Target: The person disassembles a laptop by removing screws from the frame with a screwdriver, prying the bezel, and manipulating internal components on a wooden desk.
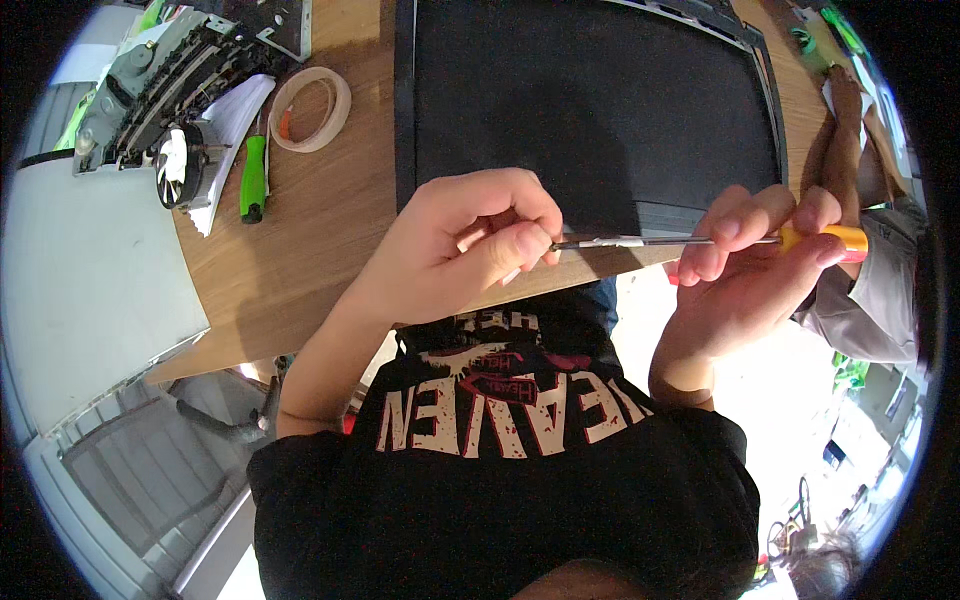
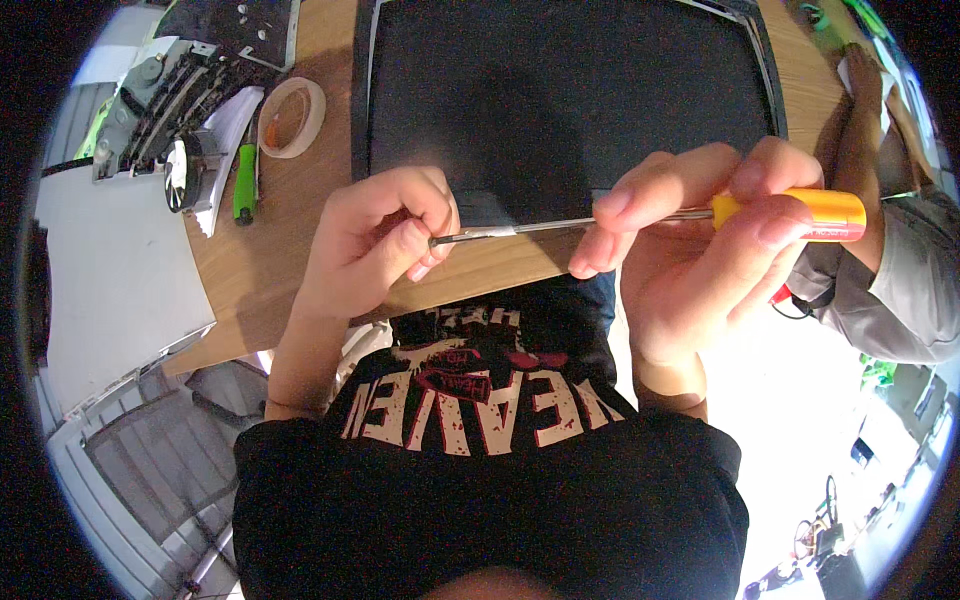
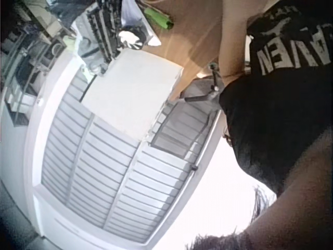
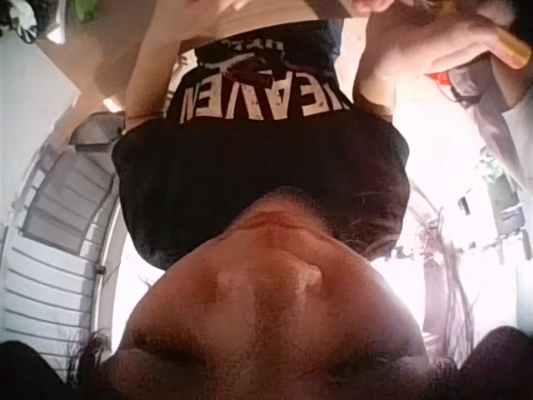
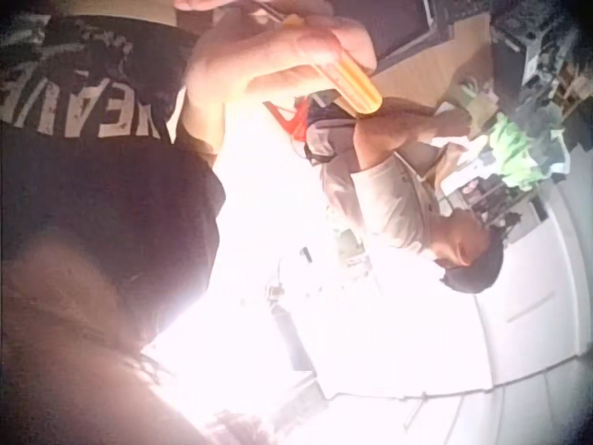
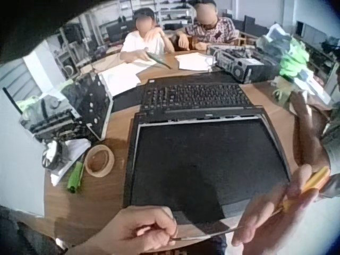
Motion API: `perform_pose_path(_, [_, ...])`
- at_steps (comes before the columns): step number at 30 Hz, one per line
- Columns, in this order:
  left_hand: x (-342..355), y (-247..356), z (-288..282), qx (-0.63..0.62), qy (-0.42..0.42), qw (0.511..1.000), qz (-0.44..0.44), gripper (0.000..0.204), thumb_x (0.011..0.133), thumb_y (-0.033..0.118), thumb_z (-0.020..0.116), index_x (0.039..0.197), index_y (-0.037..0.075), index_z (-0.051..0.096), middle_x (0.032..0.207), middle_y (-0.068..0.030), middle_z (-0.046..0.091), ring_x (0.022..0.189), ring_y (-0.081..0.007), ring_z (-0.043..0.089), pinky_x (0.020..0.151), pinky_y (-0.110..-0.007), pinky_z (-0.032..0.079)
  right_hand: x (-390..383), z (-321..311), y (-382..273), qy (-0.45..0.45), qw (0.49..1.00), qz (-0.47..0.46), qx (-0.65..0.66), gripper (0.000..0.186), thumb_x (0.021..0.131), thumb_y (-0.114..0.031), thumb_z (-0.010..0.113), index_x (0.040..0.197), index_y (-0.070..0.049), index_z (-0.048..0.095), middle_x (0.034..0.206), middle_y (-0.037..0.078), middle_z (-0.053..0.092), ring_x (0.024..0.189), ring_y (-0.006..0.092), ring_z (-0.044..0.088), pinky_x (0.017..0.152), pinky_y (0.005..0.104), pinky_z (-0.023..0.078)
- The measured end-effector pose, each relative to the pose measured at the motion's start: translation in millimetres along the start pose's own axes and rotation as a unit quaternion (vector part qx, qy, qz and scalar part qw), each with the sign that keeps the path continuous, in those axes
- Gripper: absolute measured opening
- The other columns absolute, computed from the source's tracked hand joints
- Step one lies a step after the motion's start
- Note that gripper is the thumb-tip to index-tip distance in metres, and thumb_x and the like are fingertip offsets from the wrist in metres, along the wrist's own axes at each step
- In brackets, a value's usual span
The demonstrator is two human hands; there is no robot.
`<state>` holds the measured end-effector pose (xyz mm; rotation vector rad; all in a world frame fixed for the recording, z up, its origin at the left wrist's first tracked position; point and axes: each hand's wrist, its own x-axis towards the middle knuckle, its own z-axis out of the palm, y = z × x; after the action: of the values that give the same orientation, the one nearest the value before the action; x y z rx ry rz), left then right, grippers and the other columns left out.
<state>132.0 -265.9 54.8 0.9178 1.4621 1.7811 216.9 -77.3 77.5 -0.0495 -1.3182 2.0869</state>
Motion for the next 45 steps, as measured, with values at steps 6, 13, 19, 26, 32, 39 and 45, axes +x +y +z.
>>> perform_pose_path(6, [2,-5,4,0.003,0.009,1.000,0.001,0.018,0.096,0.012,0.046,0.086,-0.002,0.051,0.076,-0.0067,0.049,0.058,-0.0061,0.041,0.050,-0.020,0.034,-1,3,-1,-0.003,0.996,-0.030,-0.081,0.037,0.098,-0.048,0.036,0.097,-0.010,0.040,0.065,0.008,0.052,0.043,0.0109,0.044,0.032,0.0193,0.040])
perform_pose_path(13, [6,-4,17,0.011,0.072,0.997,-0.041,0.013,0.095,0.006,0.045,0.088,-0.002,0.053,0.073,-0.0036,0.051,0.058,-0.0055,0.043,0.052,-0.020,0.034,-4,-22,4,-0.095,0.982,-0.141,-0.082,0.034,0.099,-0.041,0.038,0.107,-0.009,0.041,0.072,0.018,0.061,0.050,0.0166,0.057,0.038,0.0231,0.050])
perform_pose_path(19, [9,-7,21,-0.037,0.109,0.991,-0.071,0.009,0.093,0.006,0.053,0.089,0.000,0.059,0.070,-0.0002,0.055,0.057,-0.0034,0.048,0.063,-0.021,0.044,-3,-28,-4,-0.149,0.972,-0.151,-0.098,0.030,0.099,-0.035,0.039,0.109,-0.006,0.040,0.082,0.023,0.062,0.056,0.0228,0.063,0.046,0.0288,0.056])
perform_pose_path(26, [7,-7,23,-0.006,0.124,0.988,-0.089,0.010,0.093,0.007,0.054,0.091,-0.001,0.061,0.069,-0.0011,0.056,0.057,-0.0044,0.049,0.060,-0.021,0.044,4,-36,-6,-0.187,0.959,-0.118,-0.176,0.024,0.099,-0.030,0.043,0.101,-0.006,0.040,0.077,0.019,0.058,0.055,0.0266,0.063,0.045,0.0328,0.057])
perform_pose_path(32, [8,-13,24,0.006,0.121,0.990,-0.076,0.012,0.092,0.007,0.056,0.092,-0.002,0.065,0.068,-0.0024,0.059,0.057,-0.0055,0.052,0.053,-0.020,0.041,-1,-39,4,-0.124,0.978,-0.136,-0.101,0.022,0.099,-0.026,0.041,0.098,-0.004,0.042,0.072,0.019,0.059,0.047,0.0264,0.059,0.038,0.0342,0.054])
perform_pose_path(39, [12,-11,28,0.031,0.126,0.989,-0.075,0.021,0.094,0.010,0.051,0.091,-0.006,0.064,0.069,-0.0063,0.060,0.054,-0.0084,0.051,0.052,-0.021,0.040,-6,-42,2,-0.073,0.989,-0.093,-0.094,0.022,0.098,-0.026,0.044,0.099,-0.006,0.036,0.073,0.024,0.059,0.049,0.0288,0.061,0.044,0.0340,0.056])
perform_pose_path(45, [14,-14,27,0.008,0.120,0.989,-0.086,0.016,0.093,0.010,0.055,0.093,-0.002,0.066,0.068,-0.0050,0.061,0.054,-0.0072,0.054,0.052,-0.021,0.043,-6,-47,1,-0.063,0.990,-0.102,-0.075,0.023,0.099,-0.025,0.041,0.101,-0.003,0.036,0.074,0.024,0.059,0.049,0.0291,0.061,0.044,0.0343,0.056])
